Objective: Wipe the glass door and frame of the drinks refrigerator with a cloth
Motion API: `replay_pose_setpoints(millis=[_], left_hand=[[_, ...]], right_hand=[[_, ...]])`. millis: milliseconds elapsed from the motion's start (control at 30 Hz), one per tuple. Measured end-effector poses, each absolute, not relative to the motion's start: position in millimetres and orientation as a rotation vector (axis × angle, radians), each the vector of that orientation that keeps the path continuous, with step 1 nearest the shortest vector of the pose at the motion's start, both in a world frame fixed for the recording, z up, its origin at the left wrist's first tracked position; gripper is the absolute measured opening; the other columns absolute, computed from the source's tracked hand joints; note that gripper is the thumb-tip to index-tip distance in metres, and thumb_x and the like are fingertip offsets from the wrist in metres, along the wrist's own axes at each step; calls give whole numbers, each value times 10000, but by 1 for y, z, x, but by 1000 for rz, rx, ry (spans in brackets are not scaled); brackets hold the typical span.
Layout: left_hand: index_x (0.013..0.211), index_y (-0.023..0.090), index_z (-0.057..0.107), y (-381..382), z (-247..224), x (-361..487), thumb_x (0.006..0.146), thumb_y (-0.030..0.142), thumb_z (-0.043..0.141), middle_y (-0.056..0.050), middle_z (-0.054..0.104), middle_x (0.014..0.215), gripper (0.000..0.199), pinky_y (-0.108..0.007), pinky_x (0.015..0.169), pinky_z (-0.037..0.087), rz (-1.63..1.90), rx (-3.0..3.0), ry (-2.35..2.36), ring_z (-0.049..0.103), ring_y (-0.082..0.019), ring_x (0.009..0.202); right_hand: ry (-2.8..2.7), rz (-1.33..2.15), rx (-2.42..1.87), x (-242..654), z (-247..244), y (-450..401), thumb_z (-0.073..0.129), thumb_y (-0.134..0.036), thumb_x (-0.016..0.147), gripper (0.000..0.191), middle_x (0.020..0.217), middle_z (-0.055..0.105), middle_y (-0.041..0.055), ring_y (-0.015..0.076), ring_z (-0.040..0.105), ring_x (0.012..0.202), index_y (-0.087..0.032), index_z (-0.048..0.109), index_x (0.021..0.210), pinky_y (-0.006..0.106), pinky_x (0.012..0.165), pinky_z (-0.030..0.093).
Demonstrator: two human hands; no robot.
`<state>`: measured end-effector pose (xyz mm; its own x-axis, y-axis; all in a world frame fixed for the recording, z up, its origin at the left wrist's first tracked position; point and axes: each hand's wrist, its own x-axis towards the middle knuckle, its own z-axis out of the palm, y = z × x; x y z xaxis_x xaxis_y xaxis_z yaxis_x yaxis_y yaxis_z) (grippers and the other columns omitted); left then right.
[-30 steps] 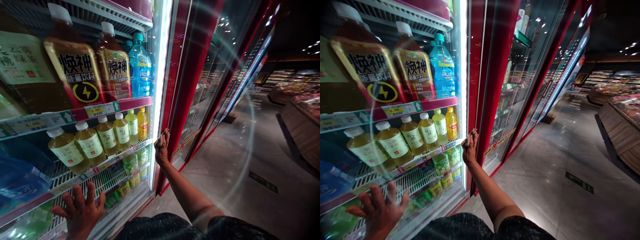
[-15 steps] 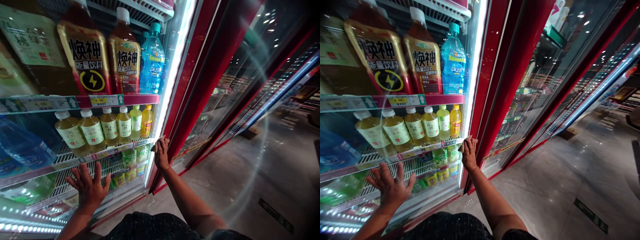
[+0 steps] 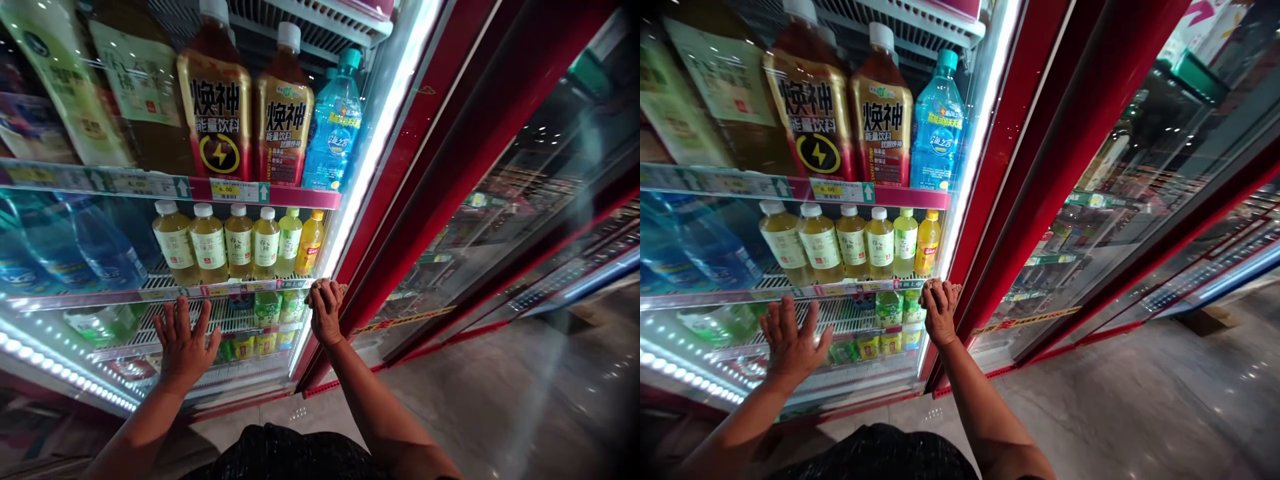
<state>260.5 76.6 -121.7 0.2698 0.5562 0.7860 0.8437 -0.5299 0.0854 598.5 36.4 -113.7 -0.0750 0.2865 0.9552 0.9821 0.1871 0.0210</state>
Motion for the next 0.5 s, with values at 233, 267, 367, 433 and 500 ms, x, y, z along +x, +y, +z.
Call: replay_pose_setpoints(millis=[233, 267, 367, 433, 500], left_hand=[[1658, 360, 139, 60, -105, 275, 869, 300, 724, -113, 45, 1760, 984, -709, 1260, 111, -1239, -2110, -1371, 83, -422, 1613], [1657, 357, 154, 59, -102, 279, 864, 303, 730, -121, 71, 1756, 982, -706, 1260, 116, -1278, -2069, -1373, 109, -425, 1608], [1659, 351, 145, 62, -98, 286, 858, 338, 741, -123, 16, 1760, 999, -700, 1262, 129, -1273, -2080, -1352, 62, -435, 1612], [1664, 339, 98, 66, -101, 288, 865, 354, 732, -124, -70, 1757, 1021, -716, 1258, 113, -1215, -2134, -1341, -17, -444, 1611], [1665, 333, 56, 70, -105, 288, 874, 350, 719, -121, -107, 1753, 1033, -726, 1258, 89, -1194, -2137, -1335, -57, -437, 1610]], right_hand=[[-1599, -876, -1266, 607, -102, 38, 478, -73, 992, 706, 1649, 423, 98, 265, 224, 1617, -320, 303, 1630, 589, 1299, 275], [-1593, -881, -1256, 607, -100, 40, 479, -72, 991, 715, 1655, 416, 98, 267, 216, 1619, -319, 291, 1636, 591, 1302, 261], [-1621, -913, -1211, 608, -107, 41, 479, -53, 981, 742, 1665, 412, 86, 253, 202, 1623, -322, 275, 1642, 558, 1312, 234], [-1669, -919, -1194, 608, -117, 39, 475, -36, 969, 745, 1658, 432, 81, 235, 212, 1620, -315, 296, 1636, 529, 1315, 228], [-1719, -895, -1196, 609, -123, 35, 470, -31, 960, 735, 1647, 452, 81, 229, 213, 1619, -298, 322, 1629, 517, 1317, 222]])
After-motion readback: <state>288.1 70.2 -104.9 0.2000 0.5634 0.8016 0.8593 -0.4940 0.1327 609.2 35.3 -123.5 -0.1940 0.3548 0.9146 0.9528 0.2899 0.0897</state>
